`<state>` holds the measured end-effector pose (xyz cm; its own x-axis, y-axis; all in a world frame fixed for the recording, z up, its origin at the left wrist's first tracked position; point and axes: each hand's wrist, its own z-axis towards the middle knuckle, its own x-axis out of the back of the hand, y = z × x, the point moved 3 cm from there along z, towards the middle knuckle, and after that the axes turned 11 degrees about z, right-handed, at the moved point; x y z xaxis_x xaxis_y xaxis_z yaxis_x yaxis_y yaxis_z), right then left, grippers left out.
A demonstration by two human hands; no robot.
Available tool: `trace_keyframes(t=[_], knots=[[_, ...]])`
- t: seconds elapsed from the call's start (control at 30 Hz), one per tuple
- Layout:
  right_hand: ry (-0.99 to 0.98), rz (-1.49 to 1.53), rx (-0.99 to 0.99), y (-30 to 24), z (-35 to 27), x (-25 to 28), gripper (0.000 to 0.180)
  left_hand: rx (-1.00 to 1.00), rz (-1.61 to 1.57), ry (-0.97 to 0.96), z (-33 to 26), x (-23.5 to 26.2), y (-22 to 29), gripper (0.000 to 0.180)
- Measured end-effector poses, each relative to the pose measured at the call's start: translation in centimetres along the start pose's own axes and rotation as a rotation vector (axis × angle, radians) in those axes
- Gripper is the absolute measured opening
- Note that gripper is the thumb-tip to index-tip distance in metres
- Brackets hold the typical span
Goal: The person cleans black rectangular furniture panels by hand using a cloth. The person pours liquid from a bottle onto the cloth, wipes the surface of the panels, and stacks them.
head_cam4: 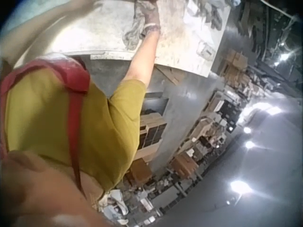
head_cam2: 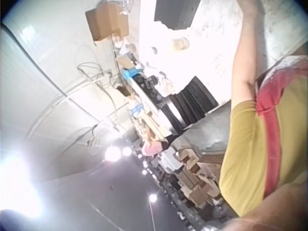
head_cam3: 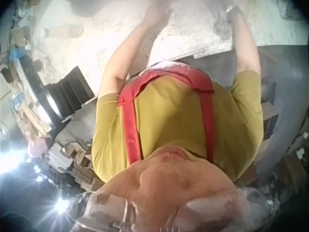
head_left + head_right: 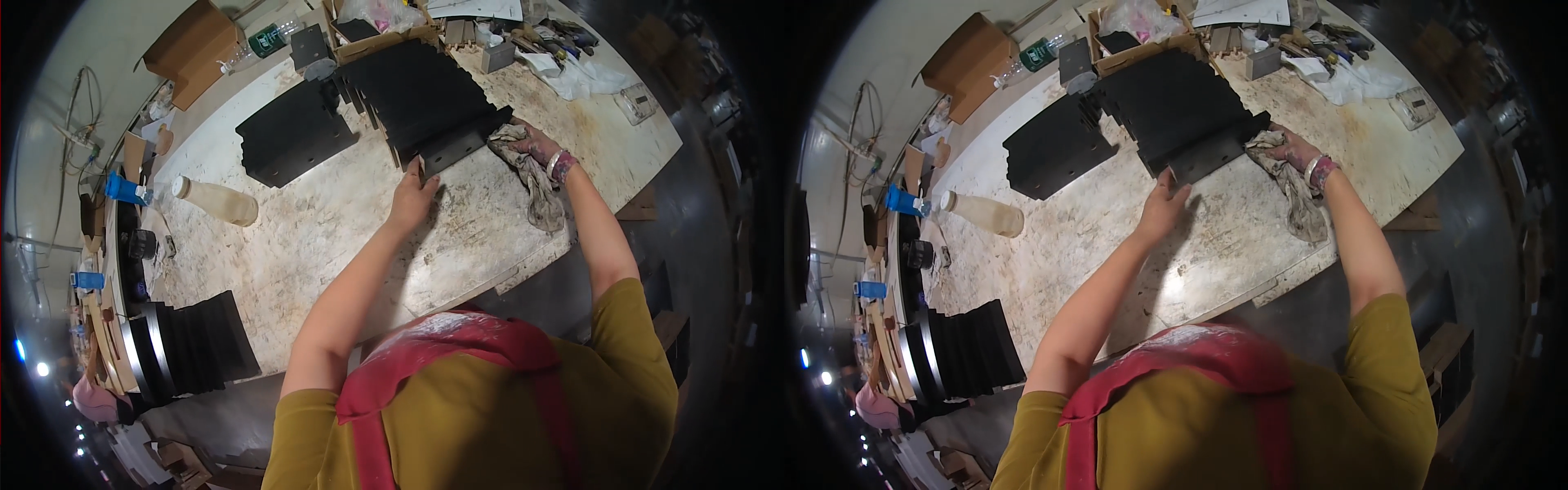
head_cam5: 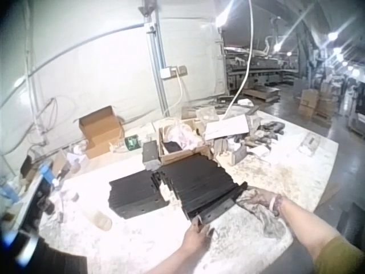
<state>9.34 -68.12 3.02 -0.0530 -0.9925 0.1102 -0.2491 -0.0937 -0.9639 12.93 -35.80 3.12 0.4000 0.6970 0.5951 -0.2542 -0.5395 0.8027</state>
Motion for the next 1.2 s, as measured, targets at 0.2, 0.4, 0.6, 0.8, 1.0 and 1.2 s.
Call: trace_keyframes(t=[0.2, 0.4, 0.6, 0.8, 1.0, 1.2], knots=[[-0.224, 0.076, 0.030, -2.1, -6.9, -3.2, 0.048, 0.304, -0.654, -0.017, -6.2, 2.3, -2.0, 0.026], [0.081, -0.055, 0.051, -6.5, -8.5, -15.8, 0.031, 0.592, -0.800, -0.052, -12.7, 3.9, -1.9, 0.018], [0.036, -0.686, 0.476, -3.7, -7.3, -25.1, 0.033, 0.588, -0.654, 0.004, -16.5, 5.9, -3.8, 0.018], [0.056, -0.481, 0.093, -7.2, -6.5, -22.4, 0.027, 0.631, -0.807, -0.052, -18.2, 5.7, -5.5, 0.016], [0.027, -0.764, 0.392, -3.0, -7.5, -29.3, 0.020, 0.600, -0.846, -0.176, -18.5, 4.7, -9.1, 0.025], [-0.063, -0.793, 0.568, -6.6, -8.1, -29.0, 0.020, 0.609, -0.913, -0.239, -17.7, 4.7, -8.8, 0.025]])
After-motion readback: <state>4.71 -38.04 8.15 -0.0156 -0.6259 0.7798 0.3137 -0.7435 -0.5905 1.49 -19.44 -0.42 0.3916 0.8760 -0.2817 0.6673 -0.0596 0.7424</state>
